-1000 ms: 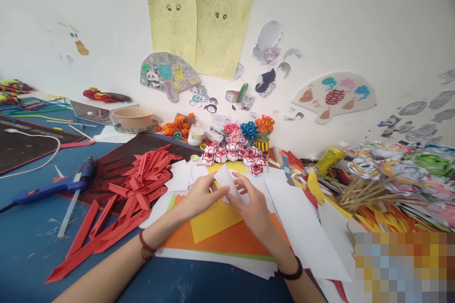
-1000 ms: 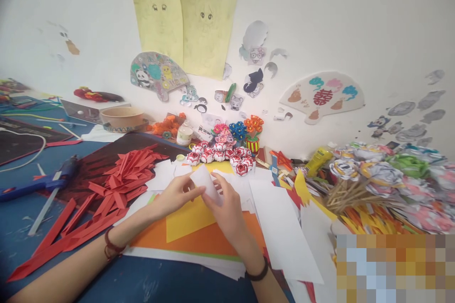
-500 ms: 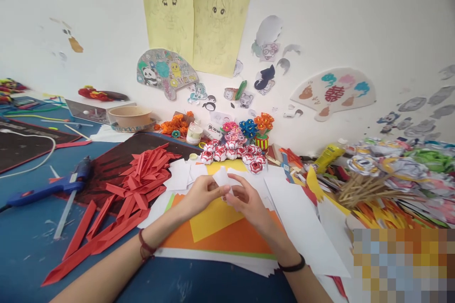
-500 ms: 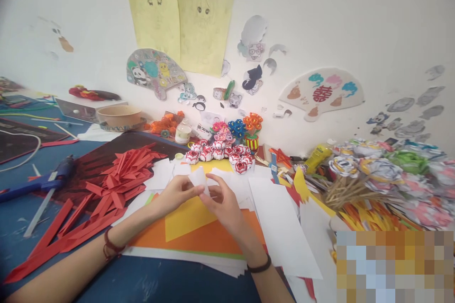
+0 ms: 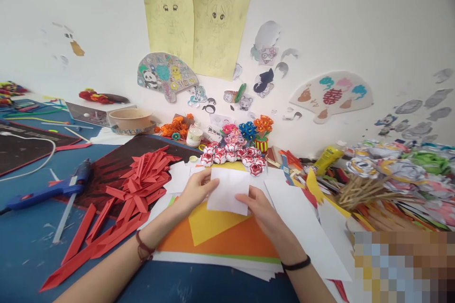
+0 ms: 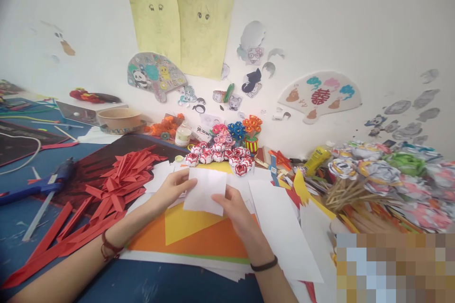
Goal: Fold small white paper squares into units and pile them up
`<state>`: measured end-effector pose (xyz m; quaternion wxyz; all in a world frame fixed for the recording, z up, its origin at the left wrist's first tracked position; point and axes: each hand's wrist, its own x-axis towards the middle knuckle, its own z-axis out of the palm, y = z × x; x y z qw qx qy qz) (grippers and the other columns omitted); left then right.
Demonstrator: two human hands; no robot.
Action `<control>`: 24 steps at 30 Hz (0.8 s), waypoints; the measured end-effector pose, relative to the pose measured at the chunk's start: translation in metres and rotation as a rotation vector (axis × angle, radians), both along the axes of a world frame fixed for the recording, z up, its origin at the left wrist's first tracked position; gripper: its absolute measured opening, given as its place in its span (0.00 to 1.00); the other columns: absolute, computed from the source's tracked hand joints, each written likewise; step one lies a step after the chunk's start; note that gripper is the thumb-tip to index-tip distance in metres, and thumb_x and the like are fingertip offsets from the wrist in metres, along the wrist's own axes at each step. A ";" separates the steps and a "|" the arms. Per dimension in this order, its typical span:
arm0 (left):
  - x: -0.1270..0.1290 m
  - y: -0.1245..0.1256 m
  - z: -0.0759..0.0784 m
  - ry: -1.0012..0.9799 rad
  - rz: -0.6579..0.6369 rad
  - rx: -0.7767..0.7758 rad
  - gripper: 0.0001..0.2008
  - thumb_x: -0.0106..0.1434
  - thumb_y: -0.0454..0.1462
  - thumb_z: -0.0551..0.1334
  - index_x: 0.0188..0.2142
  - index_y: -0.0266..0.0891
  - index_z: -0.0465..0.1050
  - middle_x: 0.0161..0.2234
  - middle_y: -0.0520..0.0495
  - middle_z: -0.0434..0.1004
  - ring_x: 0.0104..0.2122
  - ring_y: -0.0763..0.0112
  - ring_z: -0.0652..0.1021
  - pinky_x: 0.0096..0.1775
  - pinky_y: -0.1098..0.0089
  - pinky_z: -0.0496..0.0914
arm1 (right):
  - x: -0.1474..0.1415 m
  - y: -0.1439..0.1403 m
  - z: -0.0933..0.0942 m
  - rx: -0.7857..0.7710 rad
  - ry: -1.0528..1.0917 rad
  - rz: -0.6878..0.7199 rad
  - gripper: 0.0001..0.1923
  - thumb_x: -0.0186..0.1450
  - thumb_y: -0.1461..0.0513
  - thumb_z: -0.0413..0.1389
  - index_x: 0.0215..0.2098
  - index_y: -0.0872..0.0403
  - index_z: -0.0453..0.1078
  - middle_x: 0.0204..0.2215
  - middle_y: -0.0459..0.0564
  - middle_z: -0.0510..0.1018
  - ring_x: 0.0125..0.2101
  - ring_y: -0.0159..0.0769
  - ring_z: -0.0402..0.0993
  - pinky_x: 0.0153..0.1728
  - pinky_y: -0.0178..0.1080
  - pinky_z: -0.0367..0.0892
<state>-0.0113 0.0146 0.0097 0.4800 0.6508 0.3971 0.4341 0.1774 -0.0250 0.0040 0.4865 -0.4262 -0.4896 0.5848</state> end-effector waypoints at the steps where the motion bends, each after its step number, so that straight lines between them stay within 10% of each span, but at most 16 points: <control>1: 0.000 -0.001 0.000 -0.006 -0.038 -0.032 0.15 0.56 0.46 0.59 0.32 0.35 0.71 0.27 0.48 0.74 0.28 0.69 0.72 0.28 0.73 0.65 | 0.000 0.000 0.000 -0.001 -0.017 -0.008 0.21 0.55 0.56 0.62 0.45 0.56 0.71 0.39 0.53 0.79 0.37 0.44 0.75 0.35 0.40 0.68; 24: 0.007 -0.012 0.000 0.122 -0.167 0.003 0.12 0.57 0.43 0.60 0.30 0.36 0.76 0.32 0.46 0.79 0.34 0.67 0.75 0.37 0.71 0.67 | 0.004 -0.001 0.007 0.163 -0.319 0.119 0.13 0.59 0.54 0.57 0.32 0.56 0.76 0.30 0.48 0.77 0.31 0.36 0.70 0.31 0.35 0.64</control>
